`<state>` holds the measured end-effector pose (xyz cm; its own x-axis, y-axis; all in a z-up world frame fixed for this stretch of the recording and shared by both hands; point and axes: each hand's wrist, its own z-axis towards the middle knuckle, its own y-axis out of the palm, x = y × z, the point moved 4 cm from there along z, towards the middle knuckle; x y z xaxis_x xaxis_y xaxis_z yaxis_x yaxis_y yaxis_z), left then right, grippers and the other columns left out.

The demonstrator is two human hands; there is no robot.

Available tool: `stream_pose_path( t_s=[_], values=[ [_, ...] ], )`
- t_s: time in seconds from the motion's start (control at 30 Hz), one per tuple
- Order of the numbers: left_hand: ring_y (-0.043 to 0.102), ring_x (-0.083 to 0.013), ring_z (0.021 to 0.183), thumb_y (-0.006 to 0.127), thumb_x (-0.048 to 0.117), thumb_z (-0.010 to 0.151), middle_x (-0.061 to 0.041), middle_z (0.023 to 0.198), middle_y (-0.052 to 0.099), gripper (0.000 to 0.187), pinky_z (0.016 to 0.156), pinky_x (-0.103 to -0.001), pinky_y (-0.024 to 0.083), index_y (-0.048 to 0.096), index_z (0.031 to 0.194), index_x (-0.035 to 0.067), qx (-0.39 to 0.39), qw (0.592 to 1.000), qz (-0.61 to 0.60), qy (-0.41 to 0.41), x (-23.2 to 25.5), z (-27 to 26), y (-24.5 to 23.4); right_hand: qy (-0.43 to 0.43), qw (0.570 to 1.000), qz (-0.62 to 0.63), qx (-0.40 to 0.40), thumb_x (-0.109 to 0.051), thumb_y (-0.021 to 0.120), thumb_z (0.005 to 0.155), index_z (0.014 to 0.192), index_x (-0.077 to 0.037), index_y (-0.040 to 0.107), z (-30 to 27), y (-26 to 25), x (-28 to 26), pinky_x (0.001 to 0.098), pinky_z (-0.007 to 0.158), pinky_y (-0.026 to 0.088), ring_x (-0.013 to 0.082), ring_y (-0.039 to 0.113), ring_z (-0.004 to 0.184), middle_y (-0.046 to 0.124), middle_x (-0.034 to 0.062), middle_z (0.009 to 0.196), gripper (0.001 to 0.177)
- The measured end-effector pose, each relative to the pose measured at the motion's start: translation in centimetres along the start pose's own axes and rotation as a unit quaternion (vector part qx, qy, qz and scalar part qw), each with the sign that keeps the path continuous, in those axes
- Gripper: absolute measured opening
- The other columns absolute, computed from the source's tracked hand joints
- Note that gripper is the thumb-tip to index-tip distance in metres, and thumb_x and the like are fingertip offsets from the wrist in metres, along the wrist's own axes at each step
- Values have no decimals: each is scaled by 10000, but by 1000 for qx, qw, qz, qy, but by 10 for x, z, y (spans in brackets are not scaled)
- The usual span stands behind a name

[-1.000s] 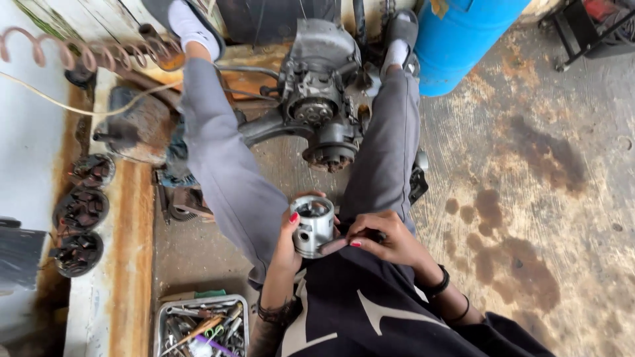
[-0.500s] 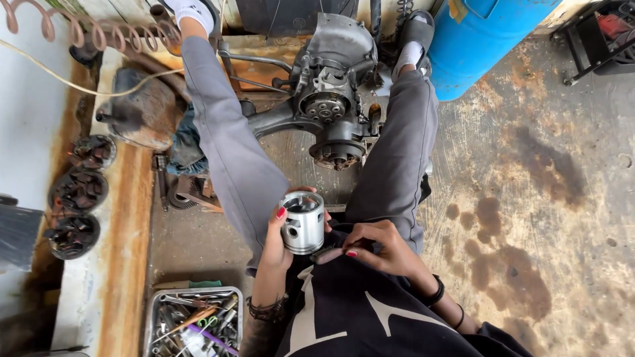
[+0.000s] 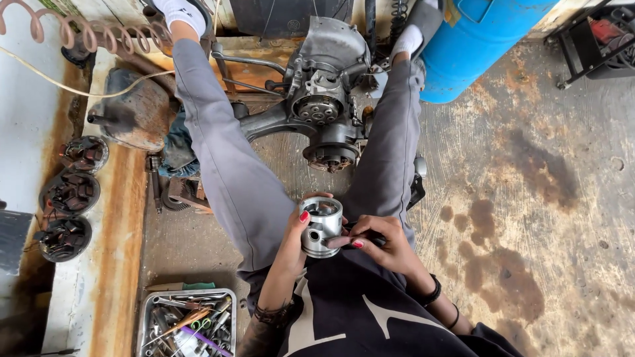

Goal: The person cleans a metal engine piston using a wire brush, scrubbing the exterior sides and the interior surface. The person holds the piston in one hand and brushes it with the other while sitting on the floor.

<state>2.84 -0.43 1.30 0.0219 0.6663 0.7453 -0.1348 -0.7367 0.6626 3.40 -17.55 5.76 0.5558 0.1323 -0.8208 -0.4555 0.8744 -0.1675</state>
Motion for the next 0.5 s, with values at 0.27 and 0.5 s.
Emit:
stream_pose_path(
  t_s=[0.27,0.5],
  values=[
    [744,-322,805,557,483,938,-305,916,689,631,606,-411,632,506,1299,-32,-8,1000,-20,-15,-10,2,-10,8,1000,4,0,-147,673,978,902,3,706,-2,-2,5,279,464,434,196,571,491,638,95,639,171],
    [753,-334,812,539,513,940,-303,902,697,679,707,-437,630,499,1285,-69,-17,1000,-14,20,-1,-5,-1,69,996,15,56,-170,662,968,842,-1,715,-29,-22,47,256,448,410,106,488,461,614,59,560,217]
  ],
)
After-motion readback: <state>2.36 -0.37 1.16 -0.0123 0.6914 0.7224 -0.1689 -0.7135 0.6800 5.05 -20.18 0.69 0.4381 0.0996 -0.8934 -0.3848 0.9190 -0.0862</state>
